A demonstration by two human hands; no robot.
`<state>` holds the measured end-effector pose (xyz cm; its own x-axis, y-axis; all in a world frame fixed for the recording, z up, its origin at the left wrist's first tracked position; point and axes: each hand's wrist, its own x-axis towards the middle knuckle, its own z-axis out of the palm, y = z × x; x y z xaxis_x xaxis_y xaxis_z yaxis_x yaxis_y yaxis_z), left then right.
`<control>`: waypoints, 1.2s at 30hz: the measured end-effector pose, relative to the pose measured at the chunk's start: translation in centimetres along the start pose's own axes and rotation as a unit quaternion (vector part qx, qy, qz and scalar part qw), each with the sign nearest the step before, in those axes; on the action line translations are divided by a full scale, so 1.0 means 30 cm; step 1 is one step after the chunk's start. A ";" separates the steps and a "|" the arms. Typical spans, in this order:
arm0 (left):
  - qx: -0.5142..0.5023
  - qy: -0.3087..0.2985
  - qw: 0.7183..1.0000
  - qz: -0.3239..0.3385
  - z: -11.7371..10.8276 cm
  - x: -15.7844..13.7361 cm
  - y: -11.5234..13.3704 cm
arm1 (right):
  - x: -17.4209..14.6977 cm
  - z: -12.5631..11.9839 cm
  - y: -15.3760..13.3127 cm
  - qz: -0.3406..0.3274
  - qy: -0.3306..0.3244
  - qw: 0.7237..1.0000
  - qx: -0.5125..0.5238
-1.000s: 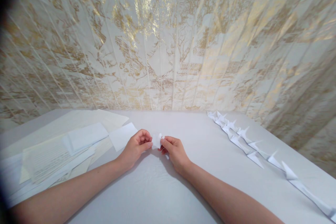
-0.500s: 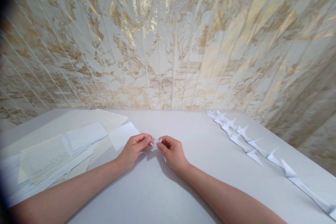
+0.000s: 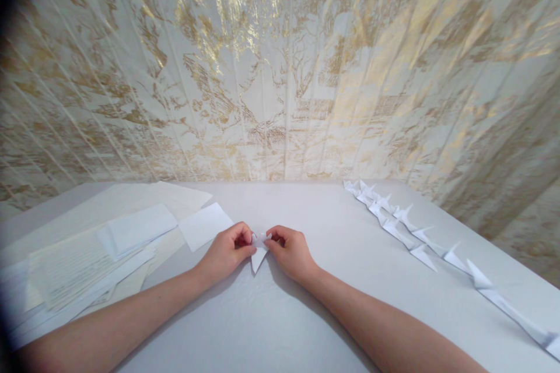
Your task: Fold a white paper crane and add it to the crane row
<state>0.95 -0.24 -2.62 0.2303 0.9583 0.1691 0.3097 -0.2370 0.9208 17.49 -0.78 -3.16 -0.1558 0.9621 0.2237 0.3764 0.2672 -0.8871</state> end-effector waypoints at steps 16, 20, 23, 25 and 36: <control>-0.055 0.022 0.998 -0.022 -0.011 -0.008 0.047 | -0.007 -0.004 -0.028 0.017 -0.032 0.995 0.095; -0.053 0.023 0.998 -0.026 -0.010 -0.012 0.047 | -0.012 0.002 -0.032 0.018 -0.066 0.989 0.128; -0.046 0.016 0.999 -0.023 -0.012 -0.017 0.051 | -0.015 0.009 -0.029 0.024 -0.067 0.988 0.135; -0.034 0.013 0.999 -0.015 -0.015 -0.021 0.059 | -0.015 0.010 -0.027 0.028 -0.063 0.987 0.145; -0.061 -0.034 0.998 -0.001 -0.025 -0.022 0.057 | -0.012 0.009 -0.045 0.050 -0.053 0.984 0.162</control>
<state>0.65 -1.16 -0.90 0.2926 0.9450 0.1463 0.1962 -0.2091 0.9580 16.78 -1.52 -2.17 -0.2337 0.9670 0.1015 0.0859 0.1245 -0.9885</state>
